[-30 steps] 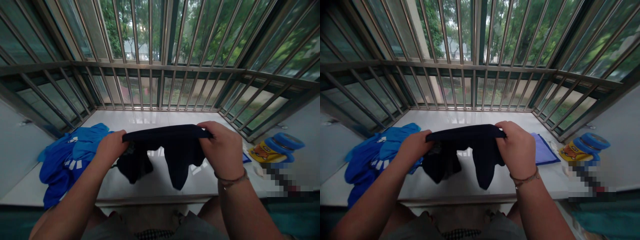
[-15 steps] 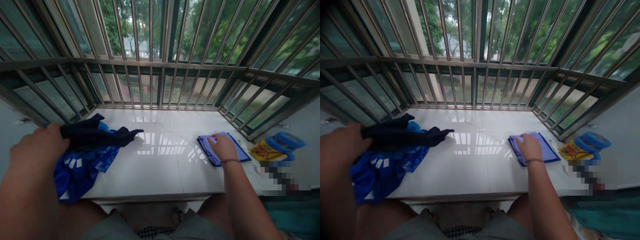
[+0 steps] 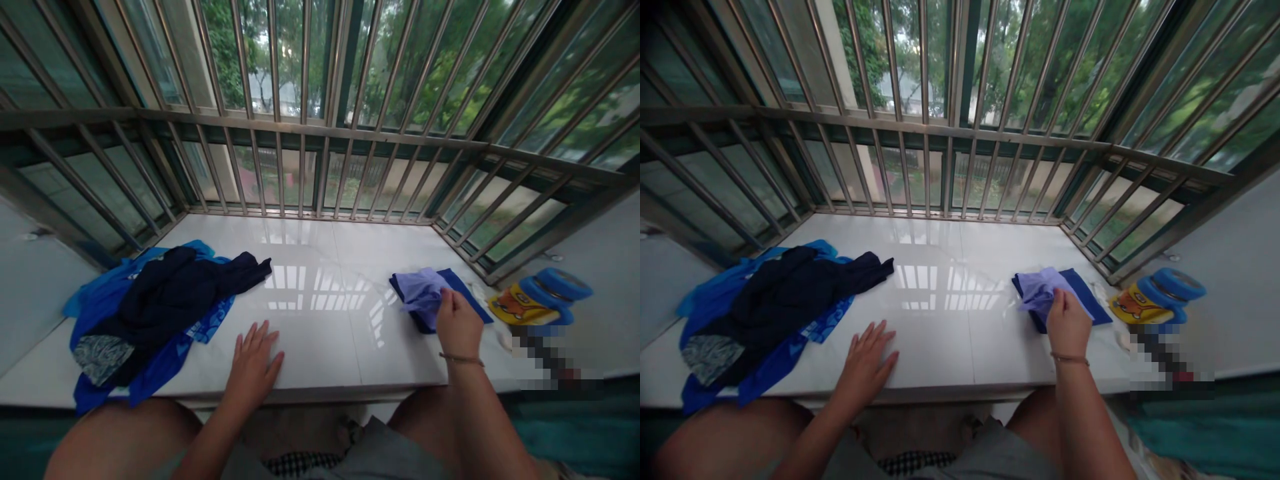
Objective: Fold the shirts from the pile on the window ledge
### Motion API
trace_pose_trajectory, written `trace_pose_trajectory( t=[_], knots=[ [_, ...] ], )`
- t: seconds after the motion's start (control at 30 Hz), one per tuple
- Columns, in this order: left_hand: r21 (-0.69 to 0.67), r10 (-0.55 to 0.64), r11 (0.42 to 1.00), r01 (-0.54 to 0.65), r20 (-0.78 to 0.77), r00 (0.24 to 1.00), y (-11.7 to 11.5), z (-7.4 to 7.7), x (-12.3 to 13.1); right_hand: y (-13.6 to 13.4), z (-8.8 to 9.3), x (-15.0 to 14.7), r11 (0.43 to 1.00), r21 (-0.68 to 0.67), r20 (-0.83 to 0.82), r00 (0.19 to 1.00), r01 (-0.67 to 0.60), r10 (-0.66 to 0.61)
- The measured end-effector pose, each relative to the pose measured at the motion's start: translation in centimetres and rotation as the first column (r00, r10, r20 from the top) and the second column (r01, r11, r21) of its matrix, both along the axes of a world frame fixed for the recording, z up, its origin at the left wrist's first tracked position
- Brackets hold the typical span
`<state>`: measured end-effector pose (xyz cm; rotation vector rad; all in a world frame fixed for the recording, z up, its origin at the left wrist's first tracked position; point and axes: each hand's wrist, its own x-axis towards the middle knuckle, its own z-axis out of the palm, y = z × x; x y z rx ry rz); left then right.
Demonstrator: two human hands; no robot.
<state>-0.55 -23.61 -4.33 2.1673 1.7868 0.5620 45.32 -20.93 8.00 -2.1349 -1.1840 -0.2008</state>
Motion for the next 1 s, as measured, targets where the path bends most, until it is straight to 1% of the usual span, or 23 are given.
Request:
trace_pose_trajectory(
  t=[0.03, 0.07, 0.1, 0.13, 0.17, 0.2, 0.27, 0.3, 0.33, 0.37, 0.43, 0.47, 0.53, 0.6, 0.63, 0.7, 0.77, 0.8, 0.83, 0.9, 0.97, 1.0],
  knots=[
    [-0.063, -0.009, 0.998, 0.015, 0.087, 0.996, -0.3, 0.8, 0.5, -0.9, 0.9, -1.7, 0.997, 0.068, -0.05, 0.998, -0.037, 0.041],
    [-0.132, -0.017, 0.99, 0.042, 0.185, 0.983, -0.6, 1.7, 1.2, -1.9, 1.7, -3.8, 0.989, 0.111, -0.108, 0.988, -0.097, 0.11],
    [-0.191, -0.022, 0.978, 0.08, 0.287, 0.958, -0.9, 2.9, 2.1, -3.1, 2.2, -6.3, 0.974, 0.134, -0.177, 0.963, -0.181, 0.203],
    [-0.232, -0.033, 0.964, 0.13, 0.382, 0.924, -1.2, 4.2, 3.0, -4.2, 2.6, -8.9, 0.946, 0.148, -0.258, 0.912, -0.289, 0.319],
    [-0.247, -0.049, 0.952, 0.181, 0.461, 0.886, -1.6, 5.4, 4.1, -5.4, 2.8, -11.6, 0.906, 0.154, -0.349, 0.836, -0.395, 0.424],
    [-0.248, -0.075, 0.94, 0.234, 0.521, 0.85, -1.9, 6.7, 5.1, -6.4, 2.9, -14.1, 0.864, 0.168, -0.438, 0.749, -0.475, 0.497],
    [-0.248, -0.122, 0.914, 0.322, 0.589, 0.799, -2.4, 9.1, 6.6, -7.9, 2.9, -18.0, 0.784, 0.185, -0.571, 0.584, -0.593, 0.577],
    [-0.255, -0.142, 0.898, 0.359, 0.604, 0.784, -2.5, 10.1, 6.9, -8.3, 2.8, -19.1, 0.76, 0.202, -0.618, 0.522, -0.617, 0.588],
    [-0.259, -0.164, 0.882, 0.393, 0.612, 0.773, -2.5, 11.2, 7.0, -8.6, 2.8, -19.6, 0.752, 0.218, -0.654, 0.478, -0.622, 0.586],
    [-0.256, -0.189, 0.87, 0.422, 0.617, 0.764, -2.4, 12.1, 6.7, -8.7, 2.8, -19.6, 0.759, 0.234, -0.682, 0.455, -0.608, 0.574],
    [-0.222, -0.238, 0.863, 0.454, 0.613, 0.753, -2.1, 14.0, 5.5, -8.5, 3.2, -18.4, 0.786, 0.251, -0.716, 0.438, -0.564, 0.543],
    [-0.199, -0.256, 0.867, 0.458, 0.61, 0.75, -1.9, 14.8, 4.6, -8.3, 3.4, -17.4, 0.788, 0.249, -0.723, 0.434, -0.563, 0.538],
    [-0.163, -0.25, 0.887, 0.431, 0.615, 0.748, -1.5, 16.3, 2.8, -8.0, 4.0, -15.7, 0.763, 0.226, -0.722, 0.421, -0.606, 0.549],
    [-0.156, -0.229, 0.898, 0.412, 0.635, 0.738, -1.3, 17.3, 1.6, -7.9, 4.6, -14.9, 0.736, 0.203, -0.727, 0.405, -0.646, 0.555],
    [-0.172, -0.228, 0.885, 0.432, 0.65, 0.725, -1.3, 17.6, 1.4, -7.9, 4.8, -14.9, 0.737, 0.198, -0.732, 0.402, -0.647, 0.55],
    [-0.242, -0.237, 0.828, 0.507, 0.667, 0.706, -1.6, 17.6, 2.0, -8.2, 5.2, -15.6, 0.75, 0.2, -0.736, 0.409, -0.631, 0.54],
    [-0.325, -0.24, 0.767, 0.554, 0.655, 0.716, -2.1, 16.7, 3.6, -8.5, 5.4, -16.8, 0.742, 0.192, -0.719, 0.423, -0.642, 0.552],
    [-0.357, -0.219, 0.761, 0.542, 0.645, 0.732, -2.4, 16.0, 4.6, -8.6, 5.4, -17.4, 0.731, 0.184, -0.706, 0.429, -0.657, 0.564],
    [-0.384, -0.177, 0.771, 0.507, 0.636, 0.751, -2.7, 15.3, 5.6, -8.8, 5.5, -17.9, 0.717, 0.179, -0.694, 0.43, -0.673, 0.577],
    [-0.427, -0.05, 0.809, 0.404, 0.635, 0.771, -2.9, 13.5, 7.2, -9.1, 5.7, -18.6, 0.694, 0.186, -0.683, 0.416, -0.696, 0.601],
    [-0.452, 0.06, 0.831, 0.323, 0.651, 0.757, -2.8, 11.8, 8.0, -9.5, 5.9, -18.8, 0.66, 0.204, -0.664, 0.393, -0.723, 0.636],
    [-0.464, 0.093, 0.829, 0.311, 0.663, 0.743, -2.7, 11.2, 8.0, -9.7, 6.1, -18.7, 0.634, 0.211, -0.641, 0.384, -0.744, 0.665]
  ],
)
